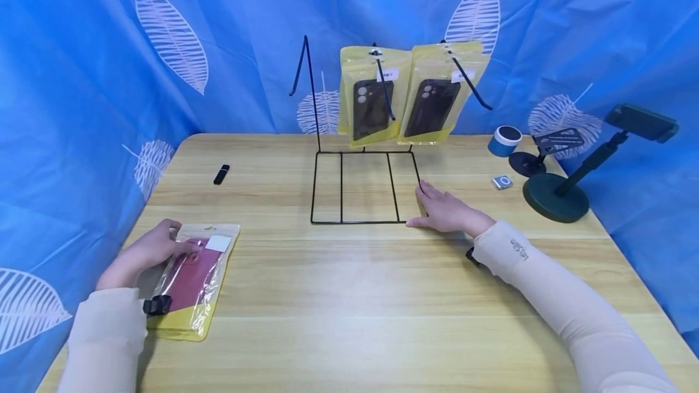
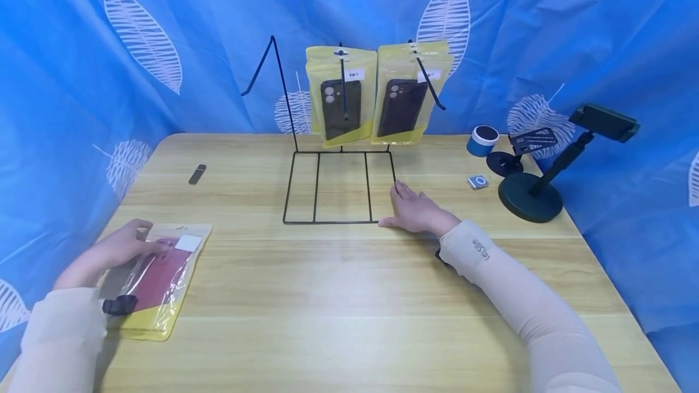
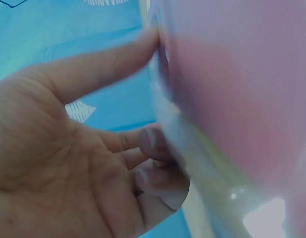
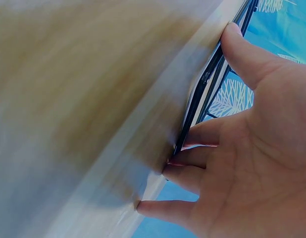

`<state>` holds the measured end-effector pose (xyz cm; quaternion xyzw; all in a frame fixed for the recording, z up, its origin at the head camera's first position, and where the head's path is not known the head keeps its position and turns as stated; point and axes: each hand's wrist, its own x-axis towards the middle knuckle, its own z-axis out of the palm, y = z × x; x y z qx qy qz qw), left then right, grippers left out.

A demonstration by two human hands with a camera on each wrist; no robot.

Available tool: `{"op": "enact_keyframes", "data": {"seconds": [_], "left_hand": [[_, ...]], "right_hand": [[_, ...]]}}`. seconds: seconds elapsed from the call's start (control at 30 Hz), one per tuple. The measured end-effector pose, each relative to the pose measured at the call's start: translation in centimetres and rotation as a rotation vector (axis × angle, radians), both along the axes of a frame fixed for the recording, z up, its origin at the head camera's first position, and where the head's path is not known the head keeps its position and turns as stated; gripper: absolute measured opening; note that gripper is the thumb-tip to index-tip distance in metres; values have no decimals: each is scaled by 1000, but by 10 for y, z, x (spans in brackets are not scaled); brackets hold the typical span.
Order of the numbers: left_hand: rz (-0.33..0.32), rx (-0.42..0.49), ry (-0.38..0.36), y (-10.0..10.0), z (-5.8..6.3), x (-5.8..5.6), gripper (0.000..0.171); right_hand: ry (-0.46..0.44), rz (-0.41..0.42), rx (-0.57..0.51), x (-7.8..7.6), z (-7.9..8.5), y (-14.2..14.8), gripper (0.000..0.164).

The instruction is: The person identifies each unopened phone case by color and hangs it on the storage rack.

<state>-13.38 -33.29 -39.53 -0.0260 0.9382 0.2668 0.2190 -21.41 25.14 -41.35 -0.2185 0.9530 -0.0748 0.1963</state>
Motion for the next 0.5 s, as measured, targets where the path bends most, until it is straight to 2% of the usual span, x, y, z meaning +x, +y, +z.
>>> {"op": "enact_keyframes", "data": {"seconds": [0.1, 0.23, 0.5], "left_hand": [[10, 29, 23, 1, -1, 0, 61], [-18, 60, 70, 8, -1, 3, 26], [-128, -74, 139, 40, 12, 12, 11]], "right_hand": [[1, 4, 6, -1, 0, 0, 96], [3, 5, 13, -1, 0, 0, 95], [7, 5, 13, -1, -1, -1, 97]]}}
